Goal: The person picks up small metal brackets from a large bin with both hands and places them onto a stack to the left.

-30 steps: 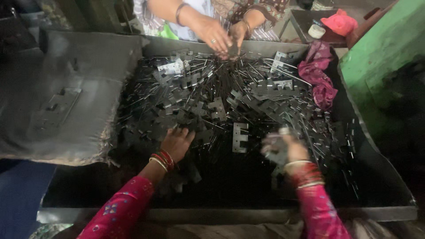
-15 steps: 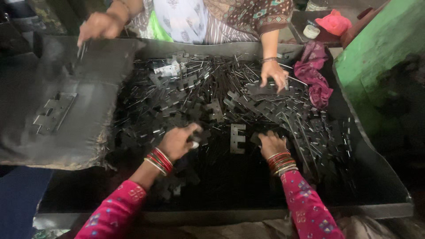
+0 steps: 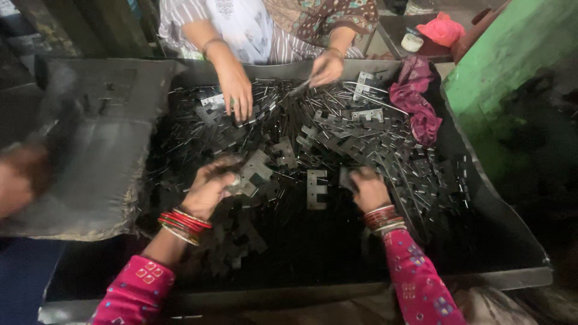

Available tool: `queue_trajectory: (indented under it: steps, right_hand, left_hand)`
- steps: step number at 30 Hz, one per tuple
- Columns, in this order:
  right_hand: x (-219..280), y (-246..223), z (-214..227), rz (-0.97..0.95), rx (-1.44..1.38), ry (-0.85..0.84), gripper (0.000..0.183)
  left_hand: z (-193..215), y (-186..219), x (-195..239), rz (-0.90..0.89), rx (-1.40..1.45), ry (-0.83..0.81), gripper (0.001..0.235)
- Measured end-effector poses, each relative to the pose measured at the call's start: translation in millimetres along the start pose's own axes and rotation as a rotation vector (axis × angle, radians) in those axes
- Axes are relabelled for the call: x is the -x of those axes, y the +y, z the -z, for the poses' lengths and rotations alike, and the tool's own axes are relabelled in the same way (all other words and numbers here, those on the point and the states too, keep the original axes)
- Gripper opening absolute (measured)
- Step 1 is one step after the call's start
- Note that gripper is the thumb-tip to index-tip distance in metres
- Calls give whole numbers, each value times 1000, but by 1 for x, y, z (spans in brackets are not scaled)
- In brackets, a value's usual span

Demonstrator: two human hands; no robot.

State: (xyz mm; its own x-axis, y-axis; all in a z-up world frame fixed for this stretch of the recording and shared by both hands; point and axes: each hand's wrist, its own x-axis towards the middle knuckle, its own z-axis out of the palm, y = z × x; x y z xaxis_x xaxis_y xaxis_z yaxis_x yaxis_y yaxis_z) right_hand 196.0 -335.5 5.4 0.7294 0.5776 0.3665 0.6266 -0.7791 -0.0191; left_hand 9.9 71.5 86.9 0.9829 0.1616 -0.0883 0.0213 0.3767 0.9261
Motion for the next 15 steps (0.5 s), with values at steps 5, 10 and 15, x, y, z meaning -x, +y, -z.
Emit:
queue_trajectory:
  steps: [5, 10, 15]
  right_hand:
    - [14, 35, 37, -531, -769, 201, 29]
    - [16, 24, 72, -970, -1937, 339, 33]
    - [6, -49, 55, -973, -1966, -496, 41]
  left_hand:
    - [-2, 5, -1, 17, 190, 29, 49]
    - [-35, 25, 11, 30, 152, 14, 42]
    - [-75, -13, 20, 25, -249, 61, 40]
